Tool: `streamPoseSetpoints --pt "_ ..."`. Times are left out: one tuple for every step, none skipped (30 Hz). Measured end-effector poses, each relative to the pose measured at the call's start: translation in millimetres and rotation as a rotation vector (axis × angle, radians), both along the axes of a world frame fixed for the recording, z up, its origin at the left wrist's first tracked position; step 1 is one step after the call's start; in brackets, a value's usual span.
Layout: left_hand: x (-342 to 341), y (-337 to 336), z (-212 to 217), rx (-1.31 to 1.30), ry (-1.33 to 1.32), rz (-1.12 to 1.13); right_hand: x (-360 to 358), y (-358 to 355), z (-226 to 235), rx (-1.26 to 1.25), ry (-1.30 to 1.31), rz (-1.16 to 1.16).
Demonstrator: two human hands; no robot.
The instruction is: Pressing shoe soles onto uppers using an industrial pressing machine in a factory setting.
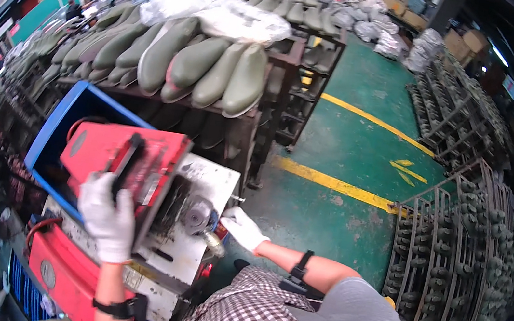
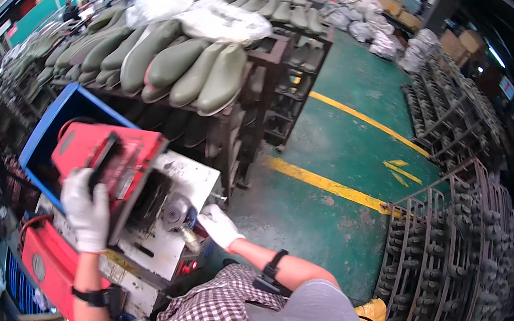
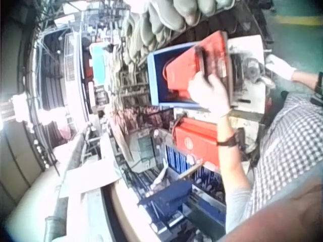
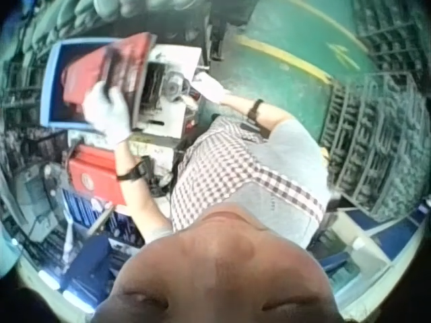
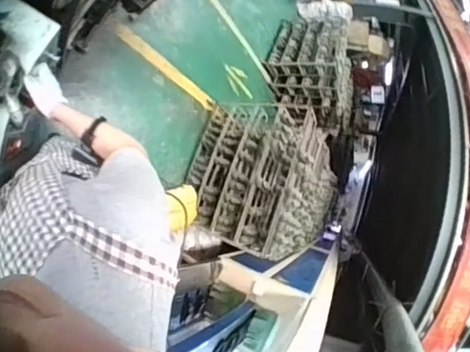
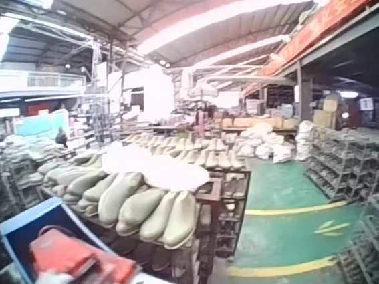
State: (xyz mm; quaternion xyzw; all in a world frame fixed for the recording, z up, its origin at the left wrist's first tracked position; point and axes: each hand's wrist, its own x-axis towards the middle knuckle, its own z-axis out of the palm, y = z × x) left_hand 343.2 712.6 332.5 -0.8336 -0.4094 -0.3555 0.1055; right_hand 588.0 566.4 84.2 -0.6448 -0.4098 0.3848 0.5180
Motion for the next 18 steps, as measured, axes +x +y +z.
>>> streamPoseSetpoints --pt "2 -4 -20 -0.008 -0.02 -0.024 0 -9 4 -0.157 0.185 0.161" --pt "7 -11 -40 0.017 -0.026 -0.026 1 -16 18 -0.324 0.368 0.324" --pt "10 -16 -60 0.05 -0.066 -0.061 -8 -19 38 -0.33 0.504 0.371" --pt "5 -14 -87 0.083 -0.111 -0.106 -14 -19 44 -0.339 0.789 0.454" --pt "5 -15 -102 -0.112 -0.015 -0.064 -13 -19 45 -0.377 1.059 0.516" --pt "14 -23 -109 -0.112 0.009 -0.019 -18 -21 54 -0.459 0.719 0.432" --pt "14 -24 -121 -0.1 0.015 -0.012 -19 -21 58 -0.47 0.676 0.444" --pt "12 -24 -139 0.003 -0.059 -0.042 -17 -16 54 -0.477 0.709 0.481" --pt "9 -19 -151 0.019 -0.035 -0.074 -16 -10 57 -0.508 0.746 0.51" --pt "10 -16 -159 0.028 -0.015 -0.075 -12 -7 60 -0.532 0.78 0.518" --pt "8 -15 -165 0.076 -0.011 -0.051 -11 -4 55 -0.556 0.848 0.521" --pt "4 -15 -169 0.129 -0.007 -0.031 -9 -1 55 -0.571 0.845 0.542" --pt "6 -13 -172 0.126 -0.014 -0.04 -3 -1 55 -0.584 0.916 0.528" --pt "8 -12 -173 0.102 -0.024 -0.055 2 -2 56 -0.588 0.985 0.511" --pt "10 -12 -172 0.083 -0.036 -0.077 5 -1 59 -0.571 0.979 0.493" --pt "16 -14 -168 0.049 -0.061 -0.112 13 0 63 -0.621 1.014 0.43" --pt "15 -19 -164 -0.054 -0.032 -0.089 23 6 66 -0.657 1.05 0.363" --pt "13 -24 -168 -0.098 0.02 -0.006 33 8 70 -0.686 1.085 0.289"
